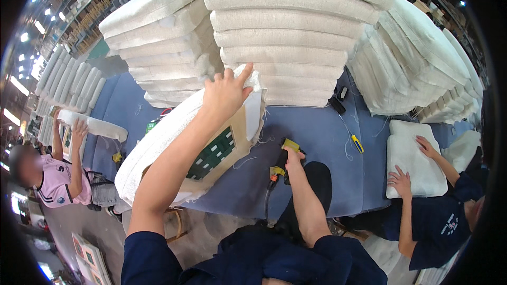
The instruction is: The person sits on the floor in a workshop and uses a staple gun to attach white fabric to rectangular foam cushions. They repeatedly pick up cushions, wrap the fabric around the edges, and secure it with staples before stacking the finished items.
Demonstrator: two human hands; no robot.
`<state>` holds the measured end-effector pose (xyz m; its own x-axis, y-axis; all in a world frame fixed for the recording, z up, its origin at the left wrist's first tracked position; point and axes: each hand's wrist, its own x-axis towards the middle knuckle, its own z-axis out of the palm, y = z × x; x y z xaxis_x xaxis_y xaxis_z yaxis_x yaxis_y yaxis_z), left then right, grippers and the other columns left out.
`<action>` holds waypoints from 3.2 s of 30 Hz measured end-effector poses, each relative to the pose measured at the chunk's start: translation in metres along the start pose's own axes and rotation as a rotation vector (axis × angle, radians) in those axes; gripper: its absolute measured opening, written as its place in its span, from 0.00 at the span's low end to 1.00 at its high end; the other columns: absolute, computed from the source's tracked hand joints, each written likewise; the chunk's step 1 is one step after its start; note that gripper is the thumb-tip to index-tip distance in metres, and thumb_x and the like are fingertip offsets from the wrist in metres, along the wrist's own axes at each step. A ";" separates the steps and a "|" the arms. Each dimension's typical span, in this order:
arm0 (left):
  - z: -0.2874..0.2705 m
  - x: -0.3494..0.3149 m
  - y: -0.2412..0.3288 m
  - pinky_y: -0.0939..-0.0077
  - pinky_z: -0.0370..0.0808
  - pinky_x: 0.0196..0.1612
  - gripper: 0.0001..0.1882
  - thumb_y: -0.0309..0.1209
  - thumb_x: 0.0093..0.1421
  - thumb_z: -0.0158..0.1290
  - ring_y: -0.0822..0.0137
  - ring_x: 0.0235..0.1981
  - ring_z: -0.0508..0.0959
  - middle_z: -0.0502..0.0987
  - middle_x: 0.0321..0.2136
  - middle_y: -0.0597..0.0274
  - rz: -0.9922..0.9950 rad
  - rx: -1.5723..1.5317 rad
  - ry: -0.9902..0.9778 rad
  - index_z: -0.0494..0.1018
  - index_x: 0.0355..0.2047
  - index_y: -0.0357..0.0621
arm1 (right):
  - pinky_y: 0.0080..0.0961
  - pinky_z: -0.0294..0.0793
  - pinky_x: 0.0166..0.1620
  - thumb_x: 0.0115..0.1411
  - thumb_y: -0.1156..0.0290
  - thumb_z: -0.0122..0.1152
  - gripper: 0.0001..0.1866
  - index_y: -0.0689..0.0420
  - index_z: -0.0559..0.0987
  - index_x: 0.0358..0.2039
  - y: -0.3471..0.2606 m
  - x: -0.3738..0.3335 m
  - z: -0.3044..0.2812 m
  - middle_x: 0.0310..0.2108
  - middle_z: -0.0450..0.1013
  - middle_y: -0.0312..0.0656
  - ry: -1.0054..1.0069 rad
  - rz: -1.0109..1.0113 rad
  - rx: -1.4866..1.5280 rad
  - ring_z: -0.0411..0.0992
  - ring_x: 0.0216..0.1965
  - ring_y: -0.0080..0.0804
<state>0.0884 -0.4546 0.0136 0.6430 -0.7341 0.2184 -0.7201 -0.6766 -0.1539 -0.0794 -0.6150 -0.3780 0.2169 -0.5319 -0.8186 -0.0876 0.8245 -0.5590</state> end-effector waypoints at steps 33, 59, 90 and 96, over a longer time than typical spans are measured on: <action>-0.002 0.037 -0.140 0.62 0.40 0.84 0.39 0.61 0.82 0.26 0.58 0.84 0.45 0.43 0.85 0.63 0.081 -0.993 -0.664 0.44 0.85 0.58 | 0.35 0.84 0.44 0.59 0.73 0.75 0.16 0.63 0.85 0.46 -0.010 -0.240 0.103 0.38 0.86 0.49 -0.785 -1.175 -0.410 0.88 0.40 0.43; -0.012 0.015 -0.122 0.42 0.78 0.60 0.46 0.38 0.73 0.60 0.27 0.56 0.80 0.73 0.61 0.29 0.195 -0.383 -0.333 0.47 0.83 0.80 | 0.31 0.85 0.40 0.58 0.70 0.77 0.18 0.63 0.87 0.47 -0.108 -0.265 0.129 0.36 0.87 0.49 -0.766 -1.254 -0.471 0.88 0.34 0.42; -0.007 -0.013 -0.137 0.42 0.77 0.59 0.34 0.46 0.81 0.42 0.30 0.53 0.82 0.77 0.54 0.32 0.017 -0.260 -0.247 0.48 0.83 0.77 | 0.40 0.82 0.46 0.57 0.68 0.76 0.17 0.63 0.86 0.44 -0.031 -0.259 0.155 0.37 0.86 0.52 -0.787 -1.142 -0.465 0.86 0.39 0.51; -0.010 -0.019 -0.134 0.42 0.82 0.53 0.39 0.46 0.77 0.53 0.29 0.49 0.83 0.77 0.53 0.33 0.083 -0.223 -0.206 0.49 0.82 0.80 | 0.35 0.83 0.44 0.59 0.70 0.74 0.13 0.63 0.88 0.43 -0.085 -0.293 0.139 0.37 0.88 0.48 -0.842 -1.112 -0.528 0.87 0.38 0.45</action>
<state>0.1700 -0.3499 0.0400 0.6023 -0.7982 0.0105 -0.7973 -0.6009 0.0569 -0.0003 -0.5023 -0.0723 0.8749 -0.4090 0.2594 0.2019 -0.1790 -0.9629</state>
